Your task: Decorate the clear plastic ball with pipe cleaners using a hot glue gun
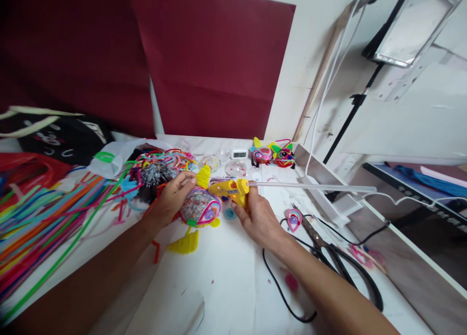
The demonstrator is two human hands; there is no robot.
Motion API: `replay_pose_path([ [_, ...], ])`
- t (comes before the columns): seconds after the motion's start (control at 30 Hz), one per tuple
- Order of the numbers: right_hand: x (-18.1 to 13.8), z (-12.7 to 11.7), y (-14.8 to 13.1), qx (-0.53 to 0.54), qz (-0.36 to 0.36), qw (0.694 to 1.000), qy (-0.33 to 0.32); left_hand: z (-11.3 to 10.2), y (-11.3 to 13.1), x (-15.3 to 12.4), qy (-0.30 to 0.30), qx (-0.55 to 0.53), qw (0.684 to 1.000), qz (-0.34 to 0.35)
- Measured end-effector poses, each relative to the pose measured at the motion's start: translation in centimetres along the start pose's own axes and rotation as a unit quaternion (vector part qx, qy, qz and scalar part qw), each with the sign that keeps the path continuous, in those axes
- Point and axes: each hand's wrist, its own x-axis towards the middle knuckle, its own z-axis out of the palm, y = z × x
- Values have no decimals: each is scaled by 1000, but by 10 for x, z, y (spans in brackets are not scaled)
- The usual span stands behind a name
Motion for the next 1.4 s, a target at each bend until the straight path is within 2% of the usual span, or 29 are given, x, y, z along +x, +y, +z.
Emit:
replay_pose_path([
  [0.3, 3, 2, 0, -1, -9, 1000, 10, 0, 1, 0, 1, 17, 1000, -2],
  [0.73, -8, -6, 4, -22, 22, 999, 5, 0, -1, 0, -3, 22, 1000, 4],
  [1.07, 1, -1, -3, -24, -14, 1000, 9, 1, -3, 0, -1, 13, 1000, 3],
  [1.4, 0, -2, -2, -24, -7, 1000, 4, 2, -3, 0, 1, 12, 1000, 6],
])
